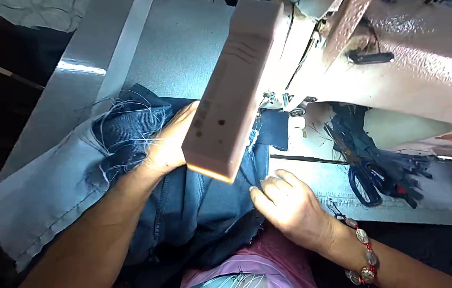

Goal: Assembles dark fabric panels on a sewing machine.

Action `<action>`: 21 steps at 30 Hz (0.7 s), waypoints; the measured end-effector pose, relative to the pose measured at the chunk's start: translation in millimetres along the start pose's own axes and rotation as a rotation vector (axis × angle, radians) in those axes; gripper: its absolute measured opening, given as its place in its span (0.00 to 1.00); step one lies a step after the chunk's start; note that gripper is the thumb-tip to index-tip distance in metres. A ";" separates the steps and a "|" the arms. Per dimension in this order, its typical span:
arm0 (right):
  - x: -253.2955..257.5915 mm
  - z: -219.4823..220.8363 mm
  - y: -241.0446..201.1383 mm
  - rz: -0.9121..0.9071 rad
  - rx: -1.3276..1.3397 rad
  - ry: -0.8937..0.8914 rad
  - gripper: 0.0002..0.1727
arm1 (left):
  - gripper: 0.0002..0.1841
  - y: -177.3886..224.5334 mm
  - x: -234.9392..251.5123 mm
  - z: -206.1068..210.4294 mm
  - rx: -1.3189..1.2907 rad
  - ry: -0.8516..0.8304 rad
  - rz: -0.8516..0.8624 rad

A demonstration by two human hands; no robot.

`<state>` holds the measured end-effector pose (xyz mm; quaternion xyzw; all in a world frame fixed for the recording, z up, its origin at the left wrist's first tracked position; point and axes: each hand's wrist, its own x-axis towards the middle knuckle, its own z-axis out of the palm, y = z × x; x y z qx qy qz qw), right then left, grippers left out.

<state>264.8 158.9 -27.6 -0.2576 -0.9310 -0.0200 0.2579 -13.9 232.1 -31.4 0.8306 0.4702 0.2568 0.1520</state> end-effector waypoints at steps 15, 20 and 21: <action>-42.8 29.9 3.6 0.072 0.336 0.100 0.10 | 0.09 74.4 45.5 29.1 -0.136 0.041 -0.232; -44.0 29.1 3.5 0.059 0.343 0.090 0.11 | 0.08 70.3 46.2 28.2 -0.147 -0.041 -0.257; -44.2 28.9 3.4 0.058 0.340 0.090 0.11 | 0.08 71.3 45.0 27.1 -0.166 -0.054 -0.250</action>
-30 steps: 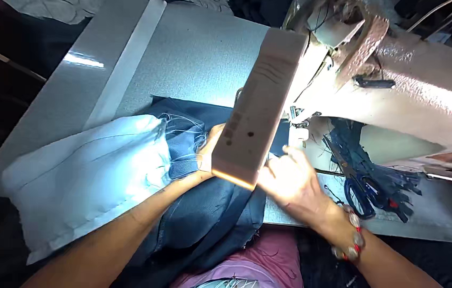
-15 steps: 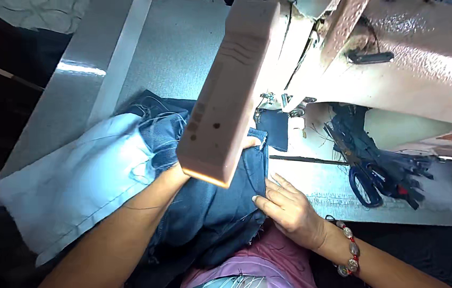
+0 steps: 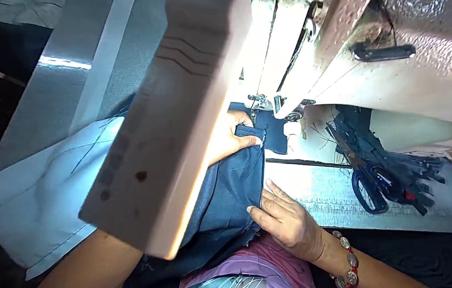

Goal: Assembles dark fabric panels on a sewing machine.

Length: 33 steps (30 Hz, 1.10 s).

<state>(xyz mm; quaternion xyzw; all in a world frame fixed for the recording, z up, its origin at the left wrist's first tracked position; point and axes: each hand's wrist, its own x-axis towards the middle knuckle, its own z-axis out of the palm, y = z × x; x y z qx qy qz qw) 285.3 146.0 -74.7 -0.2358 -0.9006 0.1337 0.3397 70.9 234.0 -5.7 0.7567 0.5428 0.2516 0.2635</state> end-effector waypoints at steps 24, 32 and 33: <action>1.1 2.5 0.3 -0.020 -0.033 0.000 0.10 | 0.18 -19.3 9.7 21.7 0.112 0.060 0.111; 1.9 3.4 -0.3 -0.014 -0.023 0.010 0.11 | 0.06 -13.5 -0.4 19.2 0.063 0.065 0.098; 1.9 3.5 -0.4 -0.013 -0.020 0.011 0.11 | 0.06 -13.9 -1.3 20.1 0.051 0.071 0.096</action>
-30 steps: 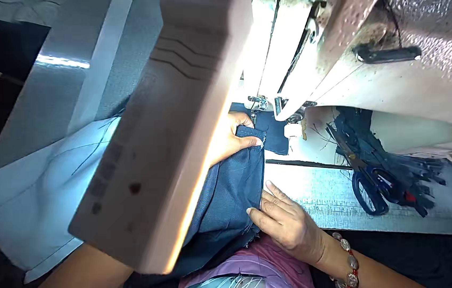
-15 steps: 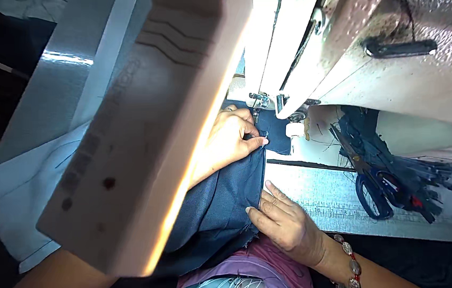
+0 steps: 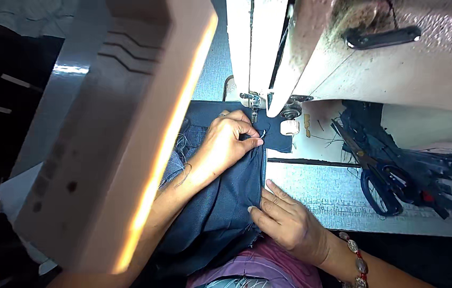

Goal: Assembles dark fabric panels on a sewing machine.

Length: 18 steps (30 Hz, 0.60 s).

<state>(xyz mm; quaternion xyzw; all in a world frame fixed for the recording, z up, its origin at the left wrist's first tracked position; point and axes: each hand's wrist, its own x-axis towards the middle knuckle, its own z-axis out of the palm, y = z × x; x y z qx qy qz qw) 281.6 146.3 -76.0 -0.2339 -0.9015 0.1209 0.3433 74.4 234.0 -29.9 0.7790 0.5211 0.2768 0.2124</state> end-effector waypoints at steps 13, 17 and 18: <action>0.0 -0.1 0.8 -0.007 0.003 -0.003 0.11 | 0.12 0.8 -10.4 10.8 0.142 0.032 0.086; 0.3 -0.9 1.1 -0.010 0.005 -0.013 0.10 | 0.13 -1.9 -15.6 12.6 0.147 0.038 0.103; 0.4 -0.8 1.5 -0.012 0.002 -0.012 0.10 | 0.12 -2.8 -16.2 14.3 0.149 0.058 0.108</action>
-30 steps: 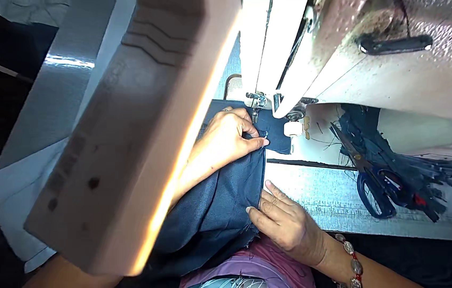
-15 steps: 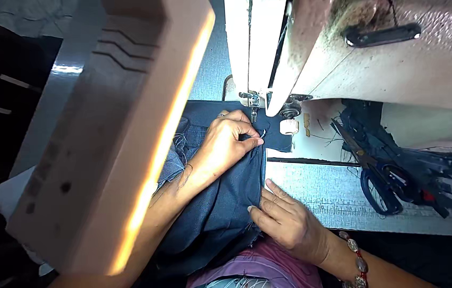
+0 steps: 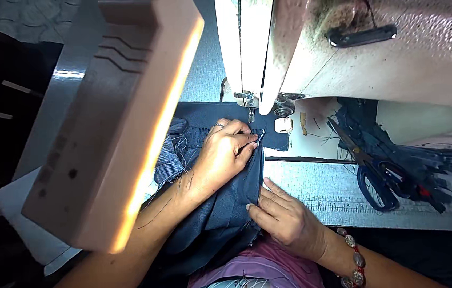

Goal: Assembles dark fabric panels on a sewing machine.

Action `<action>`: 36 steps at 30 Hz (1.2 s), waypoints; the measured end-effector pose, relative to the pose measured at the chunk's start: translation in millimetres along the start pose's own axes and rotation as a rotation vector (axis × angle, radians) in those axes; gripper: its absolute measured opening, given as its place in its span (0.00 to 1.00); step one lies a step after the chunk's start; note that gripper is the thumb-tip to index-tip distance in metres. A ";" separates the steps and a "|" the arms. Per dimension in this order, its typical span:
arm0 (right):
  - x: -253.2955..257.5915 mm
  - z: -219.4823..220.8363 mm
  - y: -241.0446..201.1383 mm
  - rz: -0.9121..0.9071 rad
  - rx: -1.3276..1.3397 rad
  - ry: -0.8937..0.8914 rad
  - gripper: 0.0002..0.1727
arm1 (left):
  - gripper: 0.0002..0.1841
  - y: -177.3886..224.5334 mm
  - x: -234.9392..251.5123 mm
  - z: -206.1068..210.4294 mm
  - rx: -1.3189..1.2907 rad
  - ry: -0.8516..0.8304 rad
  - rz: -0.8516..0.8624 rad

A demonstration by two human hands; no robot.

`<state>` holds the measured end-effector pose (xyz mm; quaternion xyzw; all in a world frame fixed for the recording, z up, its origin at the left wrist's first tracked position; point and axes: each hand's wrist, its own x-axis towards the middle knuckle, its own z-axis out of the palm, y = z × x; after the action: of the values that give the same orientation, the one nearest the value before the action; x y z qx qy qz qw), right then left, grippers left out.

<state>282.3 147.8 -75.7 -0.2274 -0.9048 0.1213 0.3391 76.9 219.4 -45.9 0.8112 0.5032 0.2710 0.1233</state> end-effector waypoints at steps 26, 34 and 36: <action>13.1 -26.2 -22.6 -0.031 0.161 -0.205 0.12 | 0.22 0.8 -59.2 12.1 0.048 0.043 0.126; 68.2 -12.0 60.5 0.378 -0.173 -0.009 0.18 | 0.24 6.5 -53.7 16.8 0.051 0.136 0.164; 69.7 0.6 70.4 0.391 -0.181 -0.006 0.19 | 0.23 5.9 -52.9 19.9 0.030 0.163 0.172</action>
<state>258.6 243.3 -63.5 -0.4276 -0.8517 0.1036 0.2848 74.2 171.4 -76.2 0.8285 0.4439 0.3381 0.0464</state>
